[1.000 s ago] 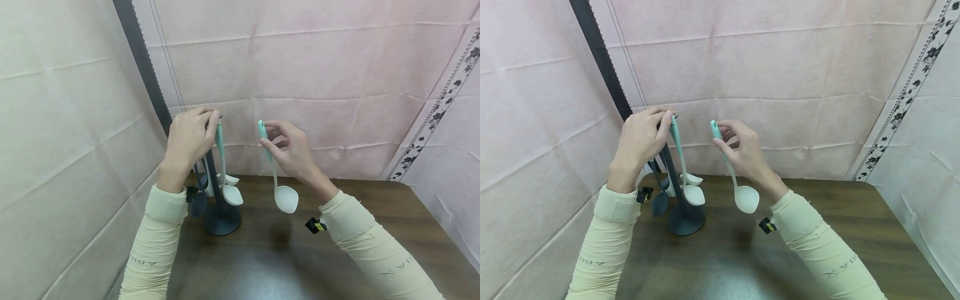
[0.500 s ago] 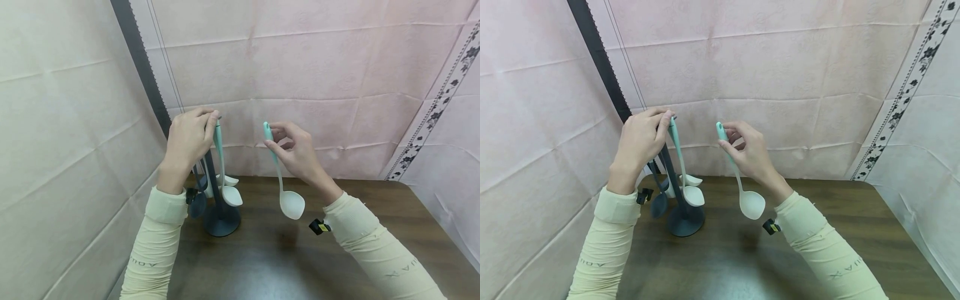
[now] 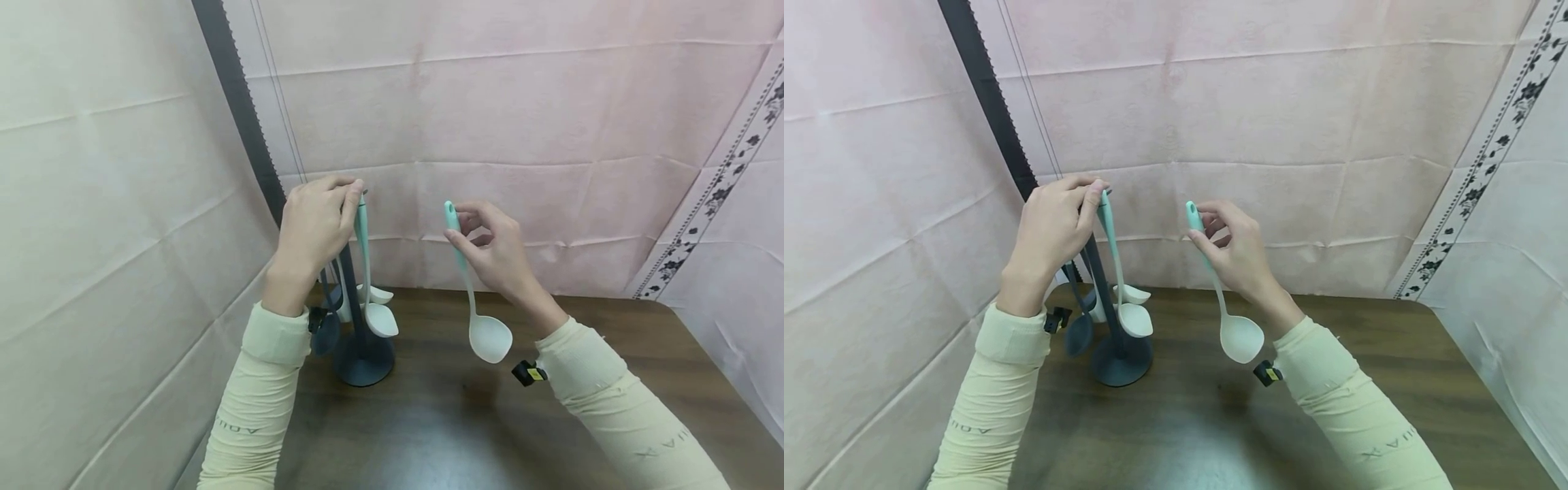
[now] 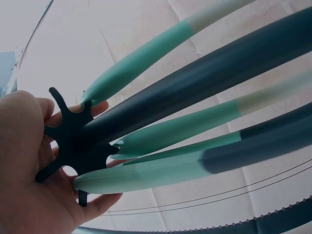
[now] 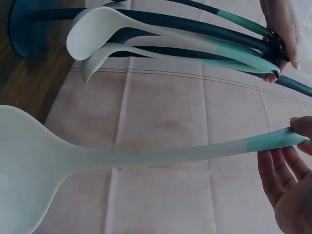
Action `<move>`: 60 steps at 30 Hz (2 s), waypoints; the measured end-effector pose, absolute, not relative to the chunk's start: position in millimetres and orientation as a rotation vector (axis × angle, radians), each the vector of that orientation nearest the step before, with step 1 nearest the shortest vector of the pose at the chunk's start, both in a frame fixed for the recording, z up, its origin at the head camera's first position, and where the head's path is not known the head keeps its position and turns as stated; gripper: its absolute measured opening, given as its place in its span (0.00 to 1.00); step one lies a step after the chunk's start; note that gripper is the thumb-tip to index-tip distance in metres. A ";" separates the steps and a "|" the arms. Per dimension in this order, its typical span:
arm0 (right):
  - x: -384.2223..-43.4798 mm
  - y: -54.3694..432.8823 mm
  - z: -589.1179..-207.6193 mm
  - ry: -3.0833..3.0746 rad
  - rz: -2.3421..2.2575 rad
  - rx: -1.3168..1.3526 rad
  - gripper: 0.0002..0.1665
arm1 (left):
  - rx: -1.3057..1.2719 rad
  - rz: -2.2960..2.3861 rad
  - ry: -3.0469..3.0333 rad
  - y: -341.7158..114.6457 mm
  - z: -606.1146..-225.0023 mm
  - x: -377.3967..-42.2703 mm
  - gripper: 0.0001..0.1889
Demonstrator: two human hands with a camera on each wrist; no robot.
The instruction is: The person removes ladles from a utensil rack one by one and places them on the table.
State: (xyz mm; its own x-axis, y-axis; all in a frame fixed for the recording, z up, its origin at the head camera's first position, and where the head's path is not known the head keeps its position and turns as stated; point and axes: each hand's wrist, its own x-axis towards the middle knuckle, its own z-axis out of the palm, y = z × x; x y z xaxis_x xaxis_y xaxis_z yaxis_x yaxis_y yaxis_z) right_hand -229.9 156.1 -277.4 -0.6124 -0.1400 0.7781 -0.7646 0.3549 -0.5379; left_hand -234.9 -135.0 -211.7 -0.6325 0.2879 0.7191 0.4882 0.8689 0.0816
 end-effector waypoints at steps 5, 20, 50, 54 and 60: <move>-234.6 161.8 -283.9 -2.010 1.243 0.748 0.16 | -0.558 -0.346 -2.284 -135.0 -213.7 -236.8 0.33; -244.3 182.7 -294.0 -2.082 1.151 0.659 0.16 | -0.563 -0.355 -2.242 -135.8 -213.4 -240.2 0.30; -257.8 254.8 -332.8 -2.300 1.135 0.335 0.17 | -0.587 -0.371 -2.216 -137.2 -210.0 -245.7 0.28; -256.7 259.4 -334.5 -2.326 1.136 0.318 0.18 | -0.583 -0.377 -2.221 -138.4 -210.1 -246.7 0.28; -254.5 268.6 -334.8 -2.339 1.109 0.297 0.17 | -0.574 -0.391 -2.227 -139.3 -210.2 -245.1 0.28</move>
State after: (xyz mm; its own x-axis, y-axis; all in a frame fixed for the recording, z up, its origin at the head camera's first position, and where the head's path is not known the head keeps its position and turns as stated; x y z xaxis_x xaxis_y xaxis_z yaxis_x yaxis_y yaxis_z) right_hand -254.5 268.6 -334.8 -0.8356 0.0271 0.5486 -0.4076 0.6389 -0.6525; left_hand -245.1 -139.3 -210.2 -0.5882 0.2761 0.7601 0.5183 0.8502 0.0922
